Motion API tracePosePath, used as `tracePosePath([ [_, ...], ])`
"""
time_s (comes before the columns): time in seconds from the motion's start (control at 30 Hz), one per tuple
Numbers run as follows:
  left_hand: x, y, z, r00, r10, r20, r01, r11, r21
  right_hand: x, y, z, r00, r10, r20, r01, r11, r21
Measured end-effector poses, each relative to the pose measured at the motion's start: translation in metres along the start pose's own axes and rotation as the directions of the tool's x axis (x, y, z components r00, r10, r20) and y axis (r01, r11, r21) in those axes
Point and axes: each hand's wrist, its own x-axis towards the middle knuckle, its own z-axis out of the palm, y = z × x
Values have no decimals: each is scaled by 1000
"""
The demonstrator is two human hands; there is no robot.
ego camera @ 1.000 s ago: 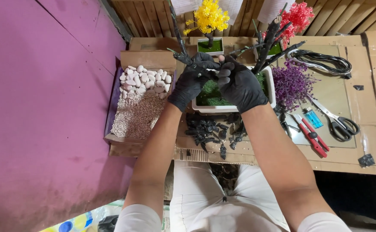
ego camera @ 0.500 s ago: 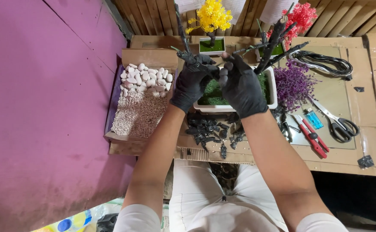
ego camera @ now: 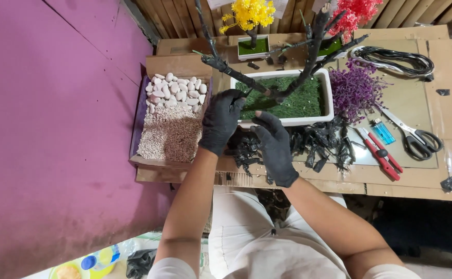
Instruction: The person wraps black tape around the branches of a small artificial bonsai tree placed in a white rectangular pot. They repeatedly tear off pieces of tape and carefully wind them around the black branches to secure them, working from the base upwards.
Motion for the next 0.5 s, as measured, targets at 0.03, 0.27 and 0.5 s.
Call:
tracePosePath([
  [0.03, -3, 5, 0, 1000, 2, 5, -2, 1000, 3, 1, -8, 6, 1000, 0, -3, 0, 1000, 5],
  [0.27, -10, 15, -2, 926, -377, 14, 375, 925, 58, 33, -4, 31, 990, 142, -2, -140, 978, 152],
  [0.5, -21, 53, -17, 952, -285, -115, 296, 950, 97, 42, -12, 41, 985, 164, 59, -161, 986, -48],
])
